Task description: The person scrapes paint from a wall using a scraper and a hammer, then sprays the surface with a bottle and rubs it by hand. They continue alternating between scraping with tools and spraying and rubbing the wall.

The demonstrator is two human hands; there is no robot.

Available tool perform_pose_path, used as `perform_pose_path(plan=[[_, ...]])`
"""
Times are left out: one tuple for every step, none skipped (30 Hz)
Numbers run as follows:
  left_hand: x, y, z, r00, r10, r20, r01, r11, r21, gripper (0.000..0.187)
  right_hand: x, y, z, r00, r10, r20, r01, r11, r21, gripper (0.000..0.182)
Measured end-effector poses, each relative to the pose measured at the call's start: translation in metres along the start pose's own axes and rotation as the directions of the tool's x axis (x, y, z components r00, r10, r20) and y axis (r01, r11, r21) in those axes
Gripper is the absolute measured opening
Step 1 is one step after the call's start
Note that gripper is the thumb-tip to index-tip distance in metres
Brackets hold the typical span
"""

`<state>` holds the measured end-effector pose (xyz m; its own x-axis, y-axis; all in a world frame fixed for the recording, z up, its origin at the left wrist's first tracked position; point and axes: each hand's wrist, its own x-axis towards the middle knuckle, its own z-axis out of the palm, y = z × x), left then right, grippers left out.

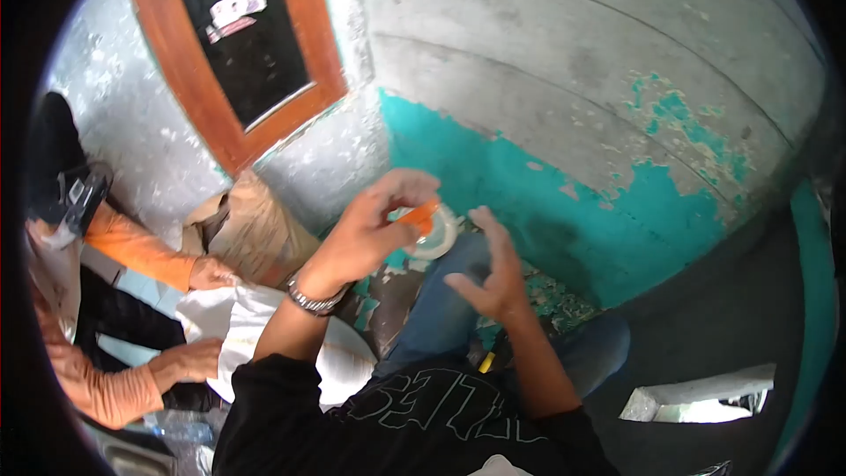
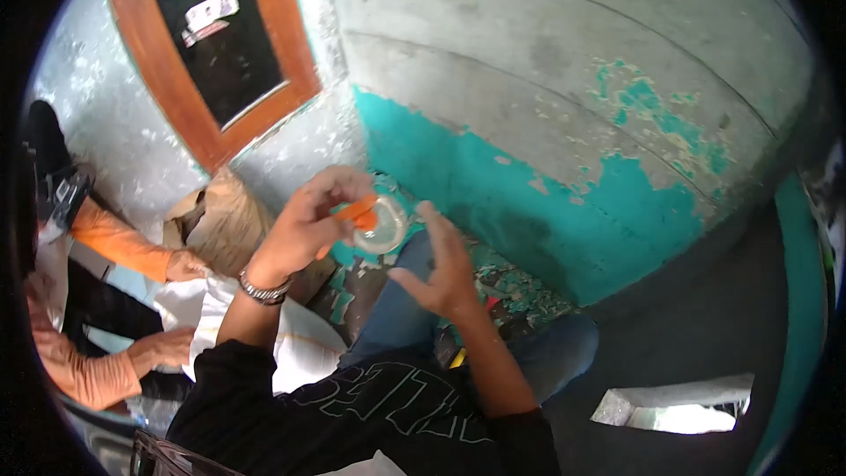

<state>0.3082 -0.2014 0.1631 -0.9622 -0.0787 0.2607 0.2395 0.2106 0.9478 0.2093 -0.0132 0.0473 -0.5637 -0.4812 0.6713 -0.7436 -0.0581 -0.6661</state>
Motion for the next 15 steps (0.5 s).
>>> perform_pose_path(plan=[[0.021,-0.001,0.008,0.999,0.021,0.036,-0.021,1.000,-0.007,0.049,0.008,-0.011,0.000,1.000,-0.027,0.005,0.028,0.995,-0.093,0.082],[0.042,-0.001,0.015,0.989,0.030,0.146,-0.016,0.995,-0.098,0.050,0.013,-0.015,-0.003,0.999,-0.046,0.009,0.047,0.982,-0.185,0.084],[0.061,-0.001,0.021,0.967,0.044,0.253,0.004,0.983,-0.186,0.051,0.016,-0.010,-0.009,0.994,-0.057,-0.089,0.039,0.982,-0.185,0.075],[0.080,0.001,0.026,0.956,0.058,0.288,-0.002,0.981,-0.193,0.051,0.019,-0.007,-0.021,0.992,-0.052,-0.116,0.027,0.977,-0.213,0.075],[0.098,0.002,0.030,0.882,0.047,0.469,0.048,0.981,-0.189,0.051,0.021,-0.003,-0.037,0.998,0.011,-0.064,-0.024,0.980,-0.197,0.070],[0.110,0.001,0.036,0.777,0.039,0.628,0.095,0.979,-0.178,0.052,0.020,0.000,-0.052,0.997,0.076,-0.006,-0.076,0.980,-0.181,0.065],[0.119,-0.003,0.049,0.762,0.052,0.645,0.095,0.977,-0.190,0.052,0.016,0.007,-0.063,0.996,0.086,-0.020,-0.088,0.975,-0.203,0.065],[0.127,-0.007,0.068,0.648,0.048,0.760,0.110,0.982,-0.155,0.051,0.009,0.018,-0.071,0.969,0.190,0.155,-0.174,0.978,-0.115,0.059],[0.133,-0.011,0.087,0.520,0.041,0.853,0.118,0.986,-0.119,0.051,0.000,0.030,-0.077,0.903,0.271,0.333,-0.274,0.961,-0.040,0.053],[0.137,-0.016,0.103,0.511,0.054,0.858,0.118,0.984,-0.133,0.051,-0.007,0.039,-0.081,0.800,0.320,0.508,-0.382,0.924,0.020,0.048],[0.138,-0.022,0.117,0.450,0.081,0.890,-0.060,0.996,-0.060,0.050,-0.019,0.045,-0.080,0.796,0.327,0.509,-0.384,0.923,0.008,0.048],[0.139,-0.030,0.124,0.391,0.091,0.916,-0.238,0.971,0.005,0.049,-0.040,0.047,-0.074,0.808,0.356,0.470,-0.498,0.838,0.222,0.049],[0.137,-0.039,0.128,0.398,0.099,0.912,-0.233,0.972,-0.004,0.049,-0.057,0.048,-0.068,0.808,0.396,0.436,-0.573,0.698,0.429,0.052],[0.136,-0.049,0.131,0.584,0.127,0.802,-0.278,0.959,0.051,0.045,-0.067,0.049,-0.063,0.799,0.404,0.446,-0.585,0.695,0.418,0.052],[0.138,-0.061,0.133,0.738,0.159,0.656,-0.306,0.945,0.115,0.043,-0.077,0.049,-0.056,0.847,0.445,0.291,-0.523,0.600,0.605,0.058]])
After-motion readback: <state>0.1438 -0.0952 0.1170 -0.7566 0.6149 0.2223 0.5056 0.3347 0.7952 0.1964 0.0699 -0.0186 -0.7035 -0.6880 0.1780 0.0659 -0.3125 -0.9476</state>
